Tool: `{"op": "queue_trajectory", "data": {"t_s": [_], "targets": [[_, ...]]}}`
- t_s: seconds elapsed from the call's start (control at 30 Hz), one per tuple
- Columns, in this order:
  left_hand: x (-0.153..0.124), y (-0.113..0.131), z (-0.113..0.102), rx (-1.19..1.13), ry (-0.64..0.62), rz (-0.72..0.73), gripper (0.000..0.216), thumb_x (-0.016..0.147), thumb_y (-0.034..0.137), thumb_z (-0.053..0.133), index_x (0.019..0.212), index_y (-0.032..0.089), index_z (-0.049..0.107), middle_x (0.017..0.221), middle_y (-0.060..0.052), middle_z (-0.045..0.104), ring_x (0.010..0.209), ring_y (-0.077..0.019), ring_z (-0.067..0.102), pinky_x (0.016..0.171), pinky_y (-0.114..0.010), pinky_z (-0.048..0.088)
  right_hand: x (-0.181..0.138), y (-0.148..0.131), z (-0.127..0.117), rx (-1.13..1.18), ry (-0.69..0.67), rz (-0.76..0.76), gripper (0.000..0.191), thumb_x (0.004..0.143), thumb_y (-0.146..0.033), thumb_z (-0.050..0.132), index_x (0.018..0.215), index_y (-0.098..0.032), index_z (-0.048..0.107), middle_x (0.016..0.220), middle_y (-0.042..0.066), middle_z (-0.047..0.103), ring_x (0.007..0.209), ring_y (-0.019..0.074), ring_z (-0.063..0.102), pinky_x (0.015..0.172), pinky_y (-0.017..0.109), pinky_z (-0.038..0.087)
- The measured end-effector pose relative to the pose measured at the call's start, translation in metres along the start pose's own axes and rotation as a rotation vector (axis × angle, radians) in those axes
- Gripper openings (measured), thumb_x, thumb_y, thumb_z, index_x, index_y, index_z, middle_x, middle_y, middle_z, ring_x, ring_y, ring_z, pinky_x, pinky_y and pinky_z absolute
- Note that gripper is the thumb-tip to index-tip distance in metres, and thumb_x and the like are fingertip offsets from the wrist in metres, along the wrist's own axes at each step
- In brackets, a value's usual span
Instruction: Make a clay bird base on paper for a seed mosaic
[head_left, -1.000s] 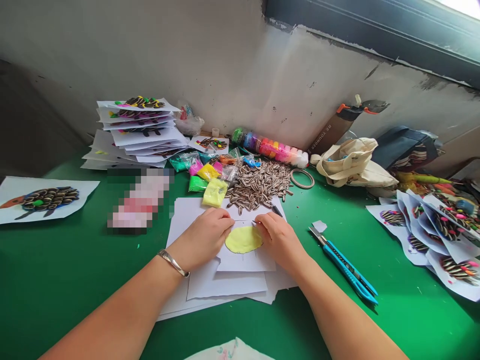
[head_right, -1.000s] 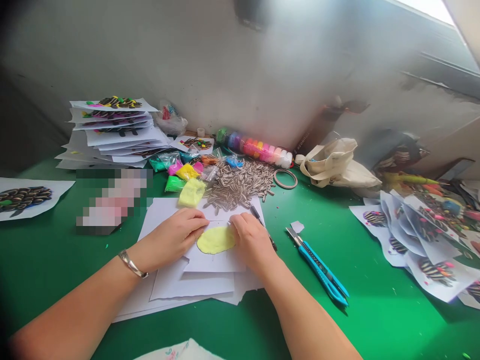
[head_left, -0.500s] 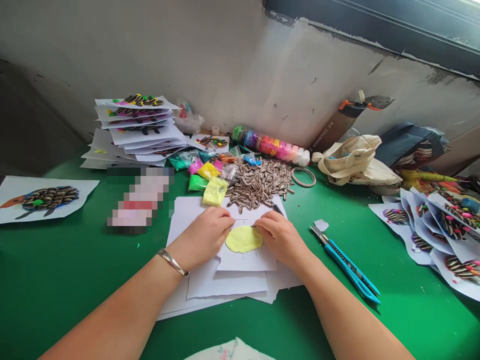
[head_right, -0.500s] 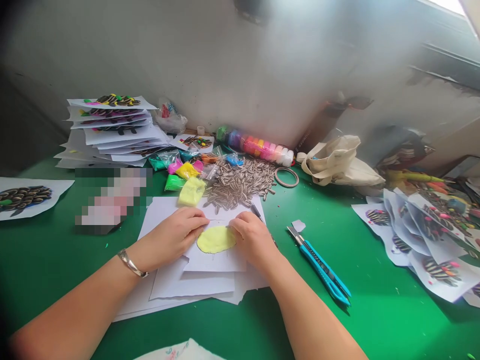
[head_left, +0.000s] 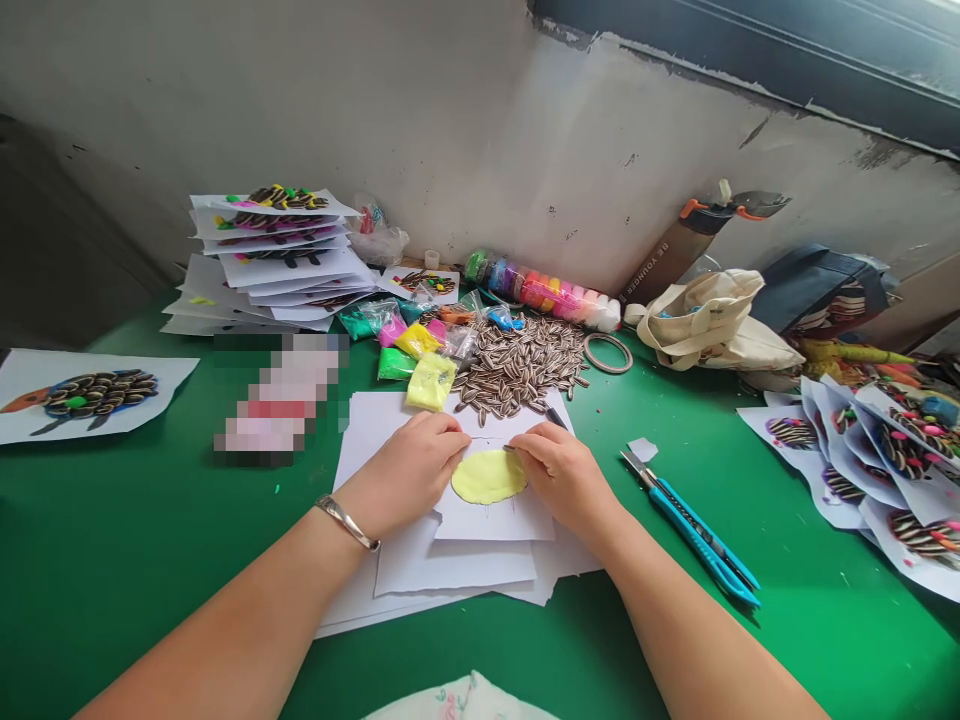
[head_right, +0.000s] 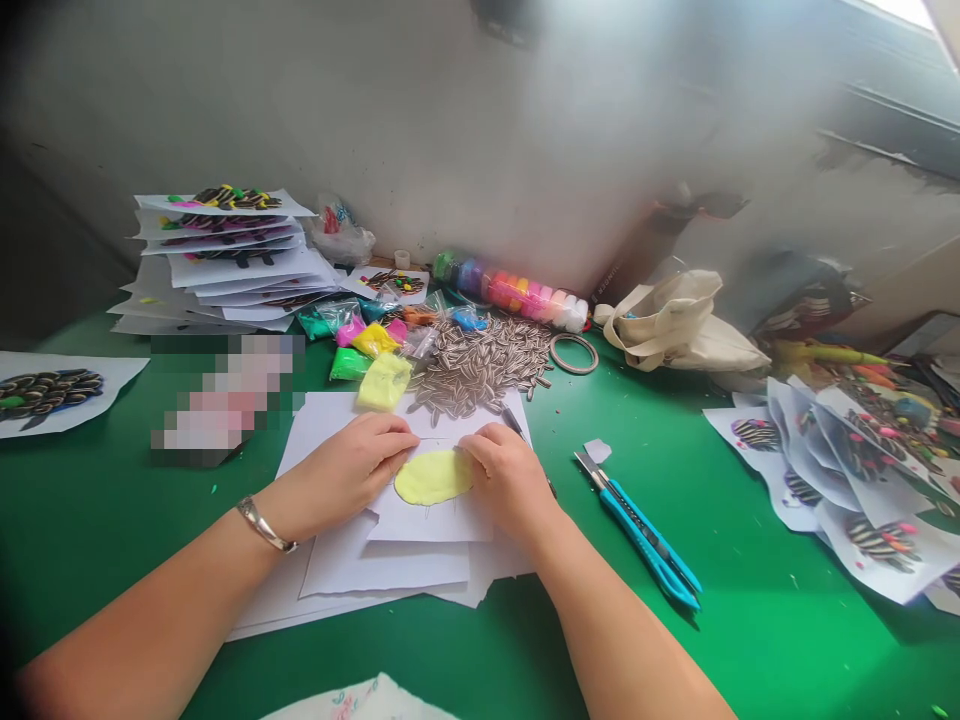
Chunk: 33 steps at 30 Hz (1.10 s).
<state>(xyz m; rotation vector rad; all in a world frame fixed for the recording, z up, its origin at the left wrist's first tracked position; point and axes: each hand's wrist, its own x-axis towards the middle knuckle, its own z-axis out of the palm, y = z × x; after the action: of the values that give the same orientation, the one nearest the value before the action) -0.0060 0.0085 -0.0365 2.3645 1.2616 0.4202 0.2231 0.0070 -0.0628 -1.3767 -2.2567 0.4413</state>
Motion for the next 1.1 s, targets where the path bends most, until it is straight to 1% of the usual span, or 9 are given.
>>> {"op": "queue_trajectory", "data": {"t_s": [0.07,0.2,0.37,0.5,0.7,0.8,1.0,1.1], "targets": [[0.000,0.000,0.001,0.000,0.007,0.004,0.025,0.094,0.015,0.043,0.099,0.016,0.068,0.099,-0.009,0.061,0.095,-0.0218,0.054,0.085,-0.036,0.048,0.000,0.000,-0.001,-0.015,0.002,0.001,0.026,0.090,-0.012,0.045,0.091,-0.020,0.070,0.084,0.004,0.061,0.078,0.0156,0.055,0.066,0.025,0.042],[0.000,0.000,0.001,0.001,0.013,0.013,0.025,0.094,0.015,0.043,0.098,0.018,0.068,0.099,-0.008,0.062,0.095,-0.0214,0.055,0.085,-0.035,0.048,-0.001,0.000,-0.003,-0.027,-0.060,-0.016,0.027,0.090,-0.010,0.044,0.090,-0.020,0.069,0.083,0.005,0.061,0.077,0.0155,0.055,0.066,0.025,0.041],[0.000,0.000,0.000,0.004,0.018,0.011,0.025,0.094,0.016,0.043,0.098,0.018,0.068,0.098,-0.008,0.062,0.094,-0.0215,0.055,0.084,-0.035,0.048,-0.003,-0.001,-0.005,-0.092,-0.040,0.034,0.025,0.090,-0.011,0.044,0.090,-0.020,0.068,0.083,0.005,0.061,0.079,0.0162,0.055,0.067,0.025,0.040],[-0.001,-0.001,0.001,0.009,0.026,0.018,0.025,0.093,0.015,0.043,0.097,0.018,0.068,0.097,-0.008,0.062,0.094,-0.0213,0.056,0.084,-0.035,0.048,-0.005,-0.003,-0.007,-0.128,-0.100,-0.001,0.024,0.089,-0.011,0.044,0.086,-0.021,0.066,0.081,0.004,0.060,0.074,0.0150,0.053,0.063,0.024,0.037],[-0.001,-0.001,0.001,0.011,0.013,0.006,0.025,0.093,0.015,0.043,0.099,0.017,0.068,0.100,-0.009,0.061,0.096,-0.0218,0.056,0.085,-0.035,0.049,-0.006,-0.006,-0.013,-0.227,-0.098,0.074,0.023,0.088,-0.010,0.043,0.082,-0.020,0.064,0.077,0.003,0.058,0.071,0.0157,0.052,0.060,0.025,0.033],[-0.001,0.000,0.001,0.013,0.010,0.002,0.025,0.093,0.015,0.043,0.099,0.018,0.068,0.100,-0.009,0.062,0.096,-0.0218,0.056,0.085,-0.035,0.049,-0.007,-0.009,-0.014,-0.231,-0.134,0.064,0.022,0.085,-0.009,0.045,0.081,-0.021,0.062,0.075,0.002,0.058,0.069,0.0152,0.051,0.058,0.025,0.032],[-0.001,0.001,0.000,0.012,0.009,-0.003,0.025,0.093,0.015,0.043,0.099,0.018,0.067,0.100,-0.008,0.061,0.095,-0.0216,0.055,0.085,-0.035,0.049,-0.008,-0.009,-0.014,-0.237,-0.101,0.128,0.021,0.082,-0.007,0.045,0.080,-0.021,0.060,0.075,0.002,0.058,0.069,0.0158,0.052,0.057,0.025,0.031],[-0.001,0.001,0.000,0.009,-0.003,-0.006,0.025,0.093,0.014,0.043,0.099,0.018,0.068,0.100,-0.008,0.061,0.096,-0.0220,0.055,0.085,-0.036,0.049,-0.009,-0.010,-0.013,-0.223,-0.122,0.104,0.020,0.082,-0.007,0.045,0.079,-0.021,0.060,0.074,0.002,0.058,0.067,0.0156,0.051,0.056,0.025,0.031]]}}
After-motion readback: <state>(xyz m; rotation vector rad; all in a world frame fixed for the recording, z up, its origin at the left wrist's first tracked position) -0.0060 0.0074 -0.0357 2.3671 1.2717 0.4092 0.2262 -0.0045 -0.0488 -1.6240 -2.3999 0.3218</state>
